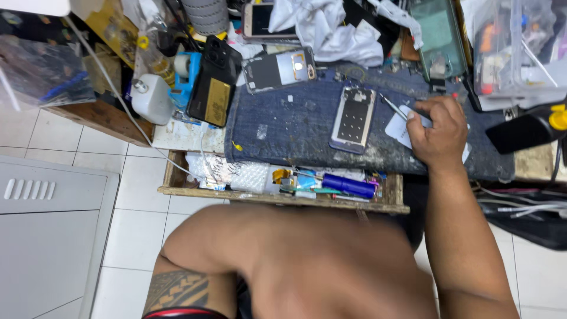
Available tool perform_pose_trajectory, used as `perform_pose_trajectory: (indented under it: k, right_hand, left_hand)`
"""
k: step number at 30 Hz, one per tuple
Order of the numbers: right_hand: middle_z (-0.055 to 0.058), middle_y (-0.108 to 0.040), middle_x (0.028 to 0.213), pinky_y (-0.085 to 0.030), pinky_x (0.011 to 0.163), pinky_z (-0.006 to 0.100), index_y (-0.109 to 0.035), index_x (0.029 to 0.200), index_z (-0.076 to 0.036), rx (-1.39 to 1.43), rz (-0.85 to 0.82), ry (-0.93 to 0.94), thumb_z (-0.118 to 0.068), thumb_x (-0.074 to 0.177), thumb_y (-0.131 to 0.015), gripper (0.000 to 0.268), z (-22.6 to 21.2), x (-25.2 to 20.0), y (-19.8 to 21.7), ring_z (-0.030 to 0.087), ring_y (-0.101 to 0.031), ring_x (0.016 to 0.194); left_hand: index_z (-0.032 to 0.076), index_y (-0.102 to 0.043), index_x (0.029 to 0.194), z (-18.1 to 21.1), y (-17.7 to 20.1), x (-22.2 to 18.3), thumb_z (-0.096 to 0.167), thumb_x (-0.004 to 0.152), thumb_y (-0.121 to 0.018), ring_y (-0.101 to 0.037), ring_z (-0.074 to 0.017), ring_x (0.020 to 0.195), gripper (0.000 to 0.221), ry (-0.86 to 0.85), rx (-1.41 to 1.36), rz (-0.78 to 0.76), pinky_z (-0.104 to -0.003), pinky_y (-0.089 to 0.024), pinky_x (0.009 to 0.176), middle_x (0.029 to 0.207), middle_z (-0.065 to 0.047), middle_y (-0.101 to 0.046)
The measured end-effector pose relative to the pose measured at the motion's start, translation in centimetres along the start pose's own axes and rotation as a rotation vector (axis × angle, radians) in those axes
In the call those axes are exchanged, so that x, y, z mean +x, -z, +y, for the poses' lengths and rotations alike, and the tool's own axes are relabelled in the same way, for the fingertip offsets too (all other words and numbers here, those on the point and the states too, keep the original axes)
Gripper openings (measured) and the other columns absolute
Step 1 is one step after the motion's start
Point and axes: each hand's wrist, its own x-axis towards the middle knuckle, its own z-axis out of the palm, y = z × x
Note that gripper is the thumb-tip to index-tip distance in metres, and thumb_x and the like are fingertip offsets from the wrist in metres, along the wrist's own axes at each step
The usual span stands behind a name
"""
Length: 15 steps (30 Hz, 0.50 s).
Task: The person repairs a mobile phone using a screwdriver to remove and install components on the internal board. They handle the phone frame, electronic modules, and several small screws on a workbench.
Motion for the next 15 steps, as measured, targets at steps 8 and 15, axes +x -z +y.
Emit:
perform_pose_trajectory:
  k: [8, 15]
  right_hand:
    - [0.015, -0.068, 0.109, -0.053, 0.094, 0.044, -0.068, 0.102, -0.003, 0.052, 0.105, 0.003, -0.009, 0.096, -0.076, 0.012, -0.6, 0.3, 0.4, 0.034, -0.066, 0.101]
    - [0.015, -0.069, 0.108, -0.054, 0.091, 0.043, -0.069, 0.1, -0.002, 0.096, 0.129, -0.029, -0.009, 0.094, -0.076, 0.011, -0.7, 0.0, 0.7, 0.034, -0.067, 0.102]
  left_hand:
    - [-0.001, -0.041, 0.141, -17.9, 6.3, 0.6, 0.054, 0.089, -0.073, -0.064, -0.0439, 0.11, 0.082, 1.134, 1.019, 0.211, -0.051, -0.054, 0.086, 0.126, -0.026, -0.06]
    - [0.002, -0.016, 0.158, -20.7, 3.3, 2.7, 0.057, 0.074, -0.084, -0.062, -0.0435, 0.117, 0.121, 1.425, 1.014, 0.116, -0.052, -0.053, 0.093, 0.137, -0.026, -0.051]
